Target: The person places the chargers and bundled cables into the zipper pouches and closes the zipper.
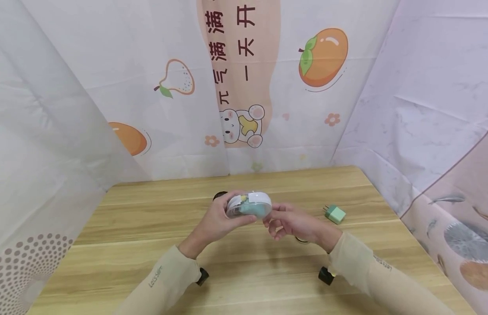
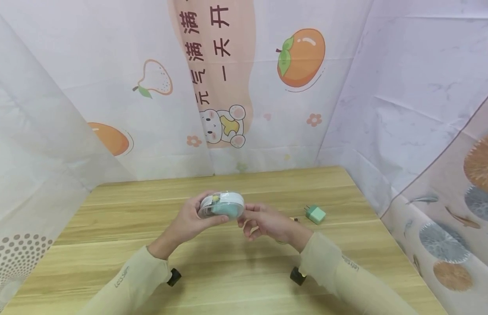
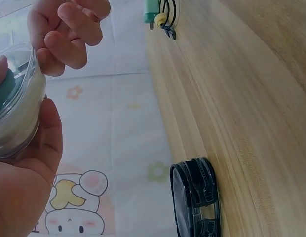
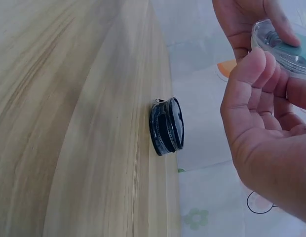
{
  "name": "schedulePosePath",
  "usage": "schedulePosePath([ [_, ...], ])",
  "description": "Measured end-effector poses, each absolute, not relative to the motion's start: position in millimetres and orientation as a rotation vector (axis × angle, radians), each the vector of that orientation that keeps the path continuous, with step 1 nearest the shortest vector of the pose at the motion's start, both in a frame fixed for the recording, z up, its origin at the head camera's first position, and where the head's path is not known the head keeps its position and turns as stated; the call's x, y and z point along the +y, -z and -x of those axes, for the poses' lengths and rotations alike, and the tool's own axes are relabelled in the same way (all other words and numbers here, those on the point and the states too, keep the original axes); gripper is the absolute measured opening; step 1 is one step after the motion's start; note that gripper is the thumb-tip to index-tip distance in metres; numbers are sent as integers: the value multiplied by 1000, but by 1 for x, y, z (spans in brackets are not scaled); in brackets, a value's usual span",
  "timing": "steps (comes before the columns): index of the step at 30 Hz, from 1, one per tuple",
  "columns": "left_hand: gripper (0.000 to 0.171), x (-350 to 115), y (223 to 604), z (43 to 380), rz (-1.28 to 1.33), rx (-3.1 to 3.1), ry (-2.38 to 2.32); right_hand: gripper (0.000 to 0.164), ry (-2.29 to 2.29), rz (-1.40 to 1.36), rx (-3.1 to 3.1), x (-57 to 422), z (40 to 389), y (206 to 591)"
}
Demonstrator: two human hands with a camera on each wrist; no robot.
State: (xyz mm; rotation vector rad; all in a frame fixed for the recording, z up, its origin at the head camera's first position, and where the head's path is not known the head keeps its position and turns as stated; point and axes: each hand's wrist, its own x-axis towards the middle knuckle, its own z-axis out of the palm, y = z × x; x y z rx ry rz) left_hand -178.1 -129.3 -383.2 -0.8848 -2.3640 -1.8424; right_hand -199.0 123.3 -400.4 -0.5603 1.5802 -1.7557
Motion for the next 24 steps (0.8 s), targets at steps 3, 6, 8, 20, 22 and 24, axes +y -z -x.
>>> schedulePosePath([
  [3,48,-131,384,178,895,-2377,1830,16,1754,550,1592,123,198,400],
  [6,50,-134,384,177,911,-2402,1792,16,1739,548,1593,122,199,398],
  [8,51,-136,384,177,935,-2425,1752,16,1734,539,1591,123,199,397],
  [20,49,-137,400,181,1025,-2505,1520,19,1717,511,1657,141,200,388],
  [22,49,-137,400,181,1015,-2487,1532,21,1730,503,1643,141,200,389],
  [24,45,-139,400,181,987,-2460,1567,23,1742,498,1629,139,199,390],
])
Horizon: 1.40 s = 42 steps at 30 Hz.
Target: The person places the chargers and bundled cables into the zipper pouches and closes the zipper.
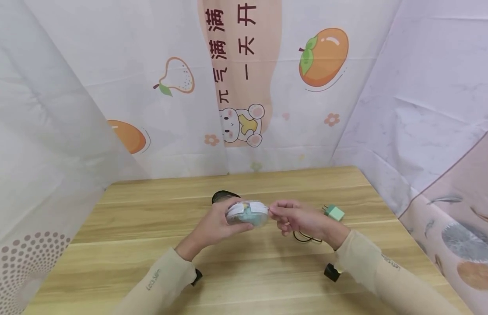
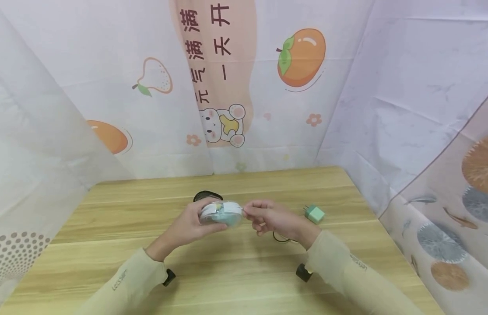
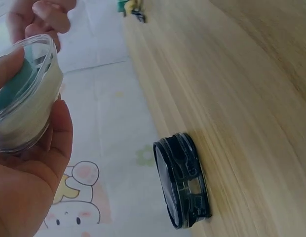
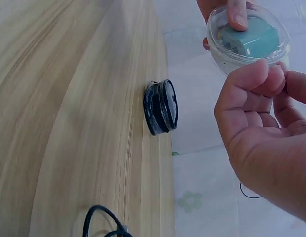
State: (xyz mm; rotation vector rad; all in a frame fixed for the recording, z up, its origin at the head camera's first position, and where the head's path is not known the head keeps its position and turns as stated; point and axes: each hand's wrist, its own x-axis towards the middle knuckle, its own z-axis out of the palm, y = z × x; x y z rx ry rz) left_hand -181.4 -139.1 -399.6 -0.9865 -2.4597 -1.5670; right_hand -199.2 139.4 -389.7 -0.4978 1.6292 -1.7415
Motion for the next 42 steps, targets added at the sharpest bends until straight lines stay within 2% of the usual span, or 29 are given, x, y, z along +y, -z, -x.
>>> schedulePosePath([
  [7,47,-141,392,180,869,-2259,2020,21,1691,577,1614,128,199,399],
  [12,48,-134,394,180,867,-2233,2119,20,1707,570,1574,122,196,402],
  [30,46,-131,399,179,1010,-2386,1612,16,1675,487,1609,124,196,407],
  [42,42,-131,408,178,1038,-2403,1551,20,1631,476,1655,129,196,407],
])
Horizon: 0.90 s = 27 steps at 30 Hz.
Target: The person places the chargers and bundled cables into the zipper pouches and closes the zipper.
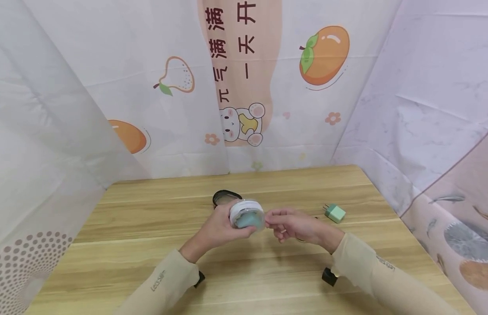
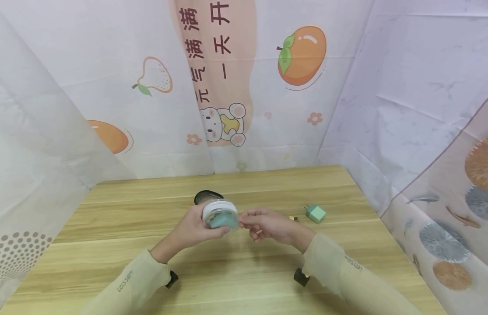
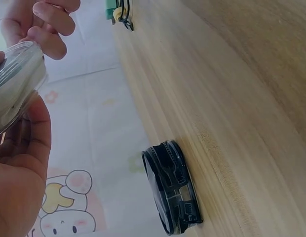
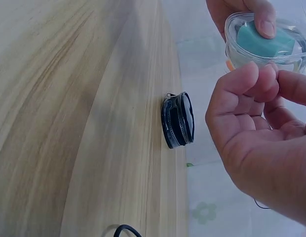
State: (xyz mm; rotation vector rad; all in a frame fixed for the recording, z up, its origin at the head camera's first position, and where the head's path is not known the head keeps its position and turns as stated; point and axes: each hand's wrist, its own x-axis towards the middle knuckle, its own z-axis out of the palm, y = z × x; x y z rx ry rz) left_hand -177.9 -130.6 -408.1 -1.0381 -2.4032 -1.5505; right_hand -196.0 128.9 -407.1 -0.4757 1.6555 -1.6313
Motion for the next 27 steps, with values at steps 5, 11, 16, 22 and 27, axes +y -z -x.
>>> schedulePosePath([
  [5,40,-130,410,178,1053,-2385,1548,20,1622,486,1675,130,196,407],
  [11,40,-129,411,179,1054,-2364,1552,24,1603,530,1682,131,197,405],
  [16,37,-128,410,179,1072,-2357,1539,29,1543,595,1736,135,198,402],
  [22,42,-126,408,178,1025,-2362,1556,30,1567,644,1894,139,200,396],
  [27,56,-122,406,175,949,-2377,1660,49,1583,741,1915,137,199,392],
])
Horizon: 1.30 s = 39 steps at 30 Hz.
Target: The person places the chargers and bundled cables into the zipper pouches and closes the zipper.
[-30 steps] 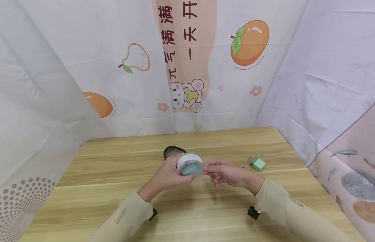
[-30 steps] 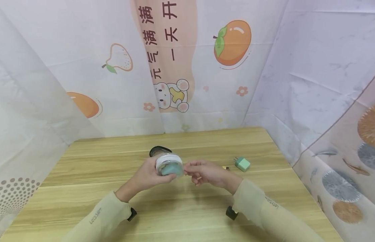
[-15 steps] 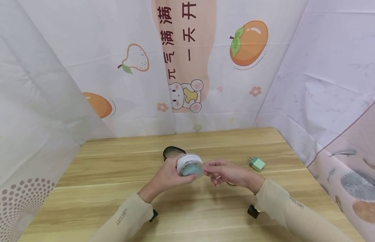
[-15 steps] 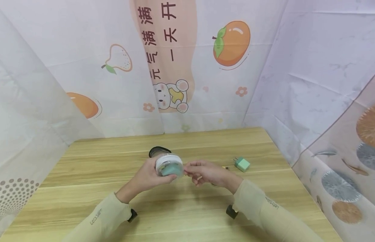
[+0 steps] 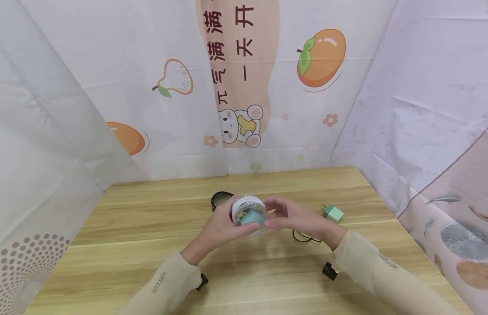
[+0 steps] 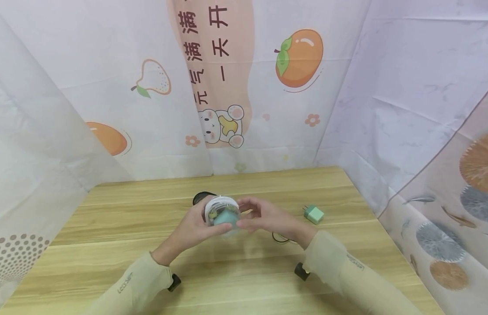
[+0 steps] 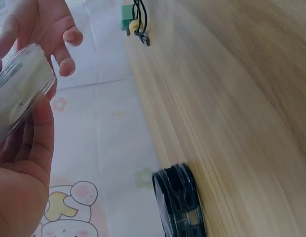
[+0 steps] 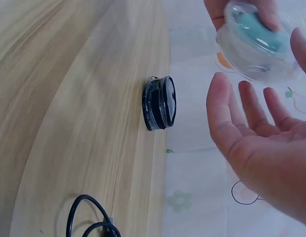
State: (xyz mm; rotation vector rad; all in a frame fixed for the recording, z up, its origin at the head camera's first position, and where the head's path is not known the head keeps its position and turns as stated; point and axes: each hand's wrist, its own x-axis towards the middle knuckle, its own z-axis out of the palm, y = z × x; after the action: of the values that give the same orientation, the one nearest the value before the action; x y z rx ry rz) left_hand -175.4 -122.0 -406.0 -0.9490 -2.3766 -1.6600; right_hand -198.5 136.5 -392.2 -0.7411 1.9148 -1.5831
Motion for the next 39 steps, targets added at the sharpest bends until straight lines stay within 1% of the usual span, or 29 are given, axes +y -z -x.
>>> schedulePosePath([
  [3,61,-121,405,173,910,-2394,1730,52,1583,771,1920,133,198,392],
  [5,62,-120,404,172,894,-2407,1749,50,1584,769,1938,131,197,392],
  [16,64,-122,404,174,888,-2290,2027,46,1656,690,1983,131,195,391],
  [28,66,-120,406,175,900,-2262,2052,45,1677,642,1979,132,196,392],
  [36,79,-115,411,177,845,-2312,2003,50,1694,568,1984,139,200,394],
  [39,80,-111,413,179,828,-2316,1957,54,1708,544,1985,141,202,395],
])
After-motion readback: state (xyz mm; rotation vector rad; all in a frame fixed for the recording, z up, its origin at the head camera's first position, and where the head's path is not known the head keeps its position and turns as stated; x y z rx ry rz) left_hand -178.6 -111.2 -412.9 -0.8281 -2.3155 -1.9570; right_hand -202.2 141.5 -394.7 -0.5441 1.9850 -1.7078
